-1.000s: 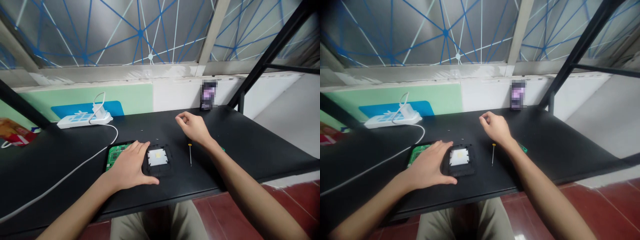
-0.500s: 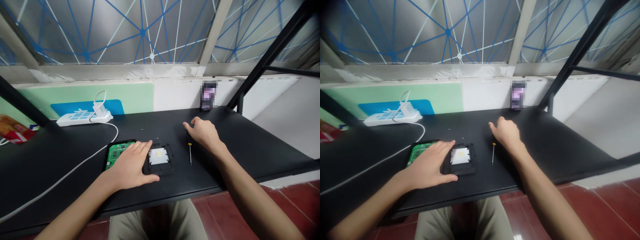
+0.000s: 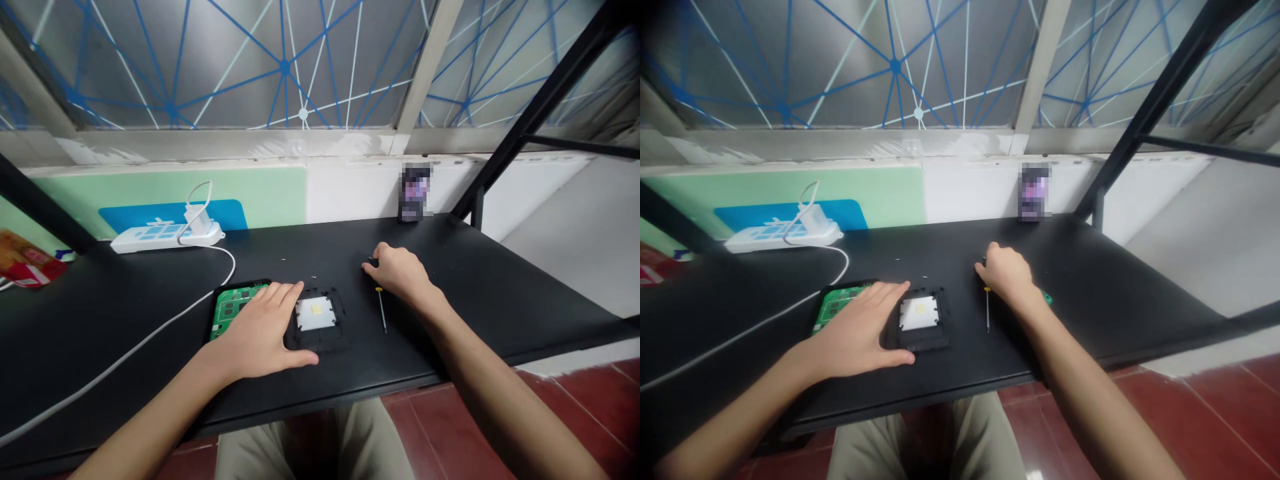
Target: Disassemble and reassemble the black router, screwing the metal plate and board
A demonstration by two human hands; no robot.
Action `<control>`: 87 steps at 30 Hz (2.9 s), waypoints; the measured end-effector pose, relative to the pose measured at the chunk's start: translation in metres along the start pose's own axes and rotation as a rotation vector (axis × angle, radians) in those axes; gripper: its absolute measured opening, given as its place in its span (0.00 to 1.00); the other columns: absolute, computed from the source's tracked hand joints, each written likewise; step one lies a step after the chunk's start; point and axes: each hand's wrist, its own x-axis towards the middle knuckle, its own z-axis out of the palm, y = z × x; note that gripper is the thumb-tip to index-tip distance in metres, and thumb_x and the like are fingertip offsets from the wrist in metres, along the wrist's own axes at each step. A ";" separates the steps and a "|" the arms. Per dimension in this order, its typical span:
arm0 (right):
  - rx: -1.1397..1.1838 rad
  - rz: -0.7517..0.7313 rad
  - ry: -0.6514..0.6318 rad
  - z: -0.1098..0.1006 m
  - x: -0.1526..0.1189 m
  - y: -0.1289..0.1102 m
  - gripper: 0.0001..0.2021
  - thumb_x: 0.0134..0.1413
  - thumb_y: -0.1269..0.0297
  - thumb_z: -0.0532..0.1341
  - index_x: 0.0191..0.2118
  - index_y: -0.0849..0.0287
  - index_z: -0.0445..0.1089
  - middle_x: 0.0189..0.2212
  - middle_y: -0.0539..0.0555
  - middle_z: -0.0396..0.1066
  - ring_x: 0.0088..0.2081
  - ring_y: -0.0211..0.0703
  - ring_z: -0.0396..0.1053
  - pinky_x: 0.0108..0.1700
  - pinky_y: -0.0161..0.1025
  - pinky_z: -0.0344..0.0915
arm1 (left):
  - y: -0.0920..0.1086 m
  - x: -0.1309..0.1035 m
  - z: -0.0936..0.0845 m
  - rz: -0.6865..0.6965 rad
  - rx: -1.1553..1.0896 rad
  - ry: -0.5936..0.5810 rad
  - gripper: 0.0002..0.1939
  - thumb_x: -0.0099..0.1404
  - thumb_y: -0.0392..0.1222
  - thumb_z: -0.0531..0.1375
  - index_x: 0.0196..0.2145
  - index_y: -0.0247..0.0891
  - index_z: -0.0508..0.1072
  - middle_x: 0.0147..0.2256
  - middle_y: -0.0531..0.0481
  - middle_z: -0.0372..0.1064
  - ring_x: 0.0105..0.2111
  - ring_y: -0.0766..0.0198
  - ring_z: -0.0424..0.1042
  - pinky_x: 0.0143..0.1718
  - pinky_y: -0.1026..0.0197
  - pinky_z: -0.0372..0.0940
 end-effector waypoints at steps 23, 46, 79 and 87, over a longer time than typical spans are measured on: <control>0.946 -0.541 0.629 0.003 -0.025 -0.045 0.15 0.65 0.57 0.60 0.56 0.49 0.68 0.28 0.47 0.65 0.24 0.36 0.63 0.33 0.41 0.71 | -0.003 0.000 0.000 0.077 -0.081 0.007 0.51 0.59 0.68 0.64 0.69 0.36 0.53 0.64 0.35 0.59 0.63 0.39 0.59 0.63 0.39 0.55; 0.952 -0.603 0.634 0.001 -0.027 -0.047 0.15 0.65 0.61 0.61 0.56 0.46 0.68 0.38 0.51 0.72 0.28 0.37 0.70 0.32 0.41 0.72 | -0.002 0.000 0.000 0.082 -0.060 -0.006 0.51 0.59 0.68 0.63 0.69 0.34 0.54 0.64 0.34 0.59 0.62 0.40 0.59 0.63 0.40 0.55; 1.063 -0.834 0.495 0.008 -0.032 -0.064 0.19 0.61 0.70 0.62 0.55 0.45 0.65 0.42 0.51 0.71 0.31 0.36 0.72 0.29 0.37 0.73 | -0.001 0.001 -0.002 0.074 -0.077 -0.017 0.52 0.58 0.68 0.65 0.67 0.31 0.56 0.61 0.34 0.62 0.60 0.40 0.62 0.62 0.39 0.58; 1.224 -0.808 0.391 0.012 -0.033 -0.060 0.17 0.65 0.70 0.59 0.56 0.46 0.66 0.39 0.49 0.70 0.29 0.33 0.75 0.30 0.36 0.76 | -0.003 0.001 0.001 0.073 -0.103 -0.015 0.52 0.58 0.71 0.63 0.68 0.34 0.56 0.62 0.35 0.61 0.60 0.39 0.61 0.62 0.38 0.57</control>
